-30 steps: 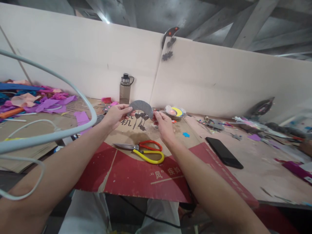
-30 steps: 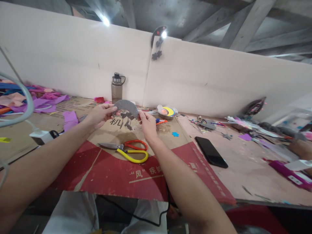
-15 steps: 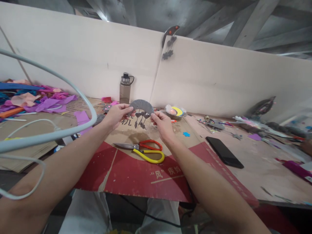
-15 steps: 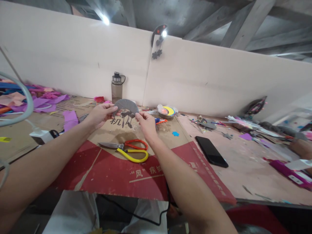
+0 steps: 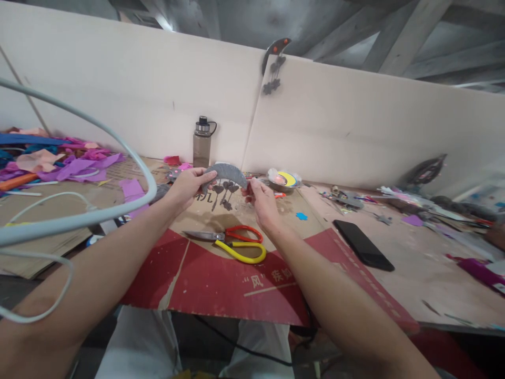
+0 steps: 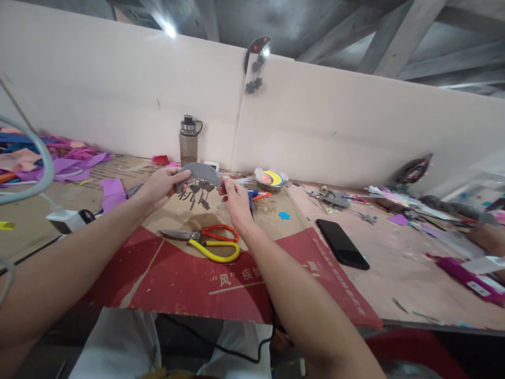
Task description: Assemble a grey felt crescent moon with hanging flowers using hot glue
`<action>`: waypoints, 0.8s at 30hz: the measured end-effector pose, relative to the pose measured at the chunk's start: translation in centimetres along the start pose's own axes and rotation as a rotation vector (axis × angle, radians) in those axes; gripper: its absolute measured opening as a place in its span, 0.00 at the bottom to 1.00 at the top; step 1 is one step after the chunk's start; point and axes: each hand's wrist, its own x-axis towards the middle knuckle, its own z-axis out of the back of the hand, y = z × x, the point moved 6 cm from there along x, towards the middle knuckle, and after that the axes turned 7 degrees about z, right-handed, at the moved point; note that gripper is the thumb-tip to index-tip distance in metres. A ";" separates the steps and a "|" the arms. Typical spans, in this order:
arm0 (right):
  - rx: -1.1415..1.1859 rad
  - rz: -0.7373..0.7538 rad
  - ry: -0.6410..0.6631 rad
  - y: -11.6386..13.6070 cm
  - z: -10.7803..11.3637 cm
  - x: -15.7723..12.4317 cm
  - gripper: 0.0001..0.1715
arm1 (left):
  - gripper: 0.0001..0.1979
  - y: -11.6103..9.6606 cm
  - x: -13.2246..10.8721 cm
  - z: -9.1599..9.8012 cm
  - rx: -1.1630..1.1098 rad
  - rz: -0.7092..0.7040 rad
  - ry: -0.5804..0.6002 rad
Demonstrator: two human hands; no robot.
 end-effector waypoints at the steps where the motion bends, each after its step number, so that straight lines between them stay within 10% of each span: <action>1: -0.006 0.001 0.004 -0.2 0.0 0.0 0.22 | 0.13 -0.1 0.0 0.0 -0.018 0.006 0.001; 14: -0.038 -0.131 0.259 -1.3 -2.3 -1.3 0.20 | 0.13 -0.3 0.1 0.4 -0.091 0.006 -0.024; 24: -0.044 -0.088 0.095 -1.0 -1.1 -0.8 0.20 | 0.12 -0.3 0.2 0.4 -0.075 0.005 -0.039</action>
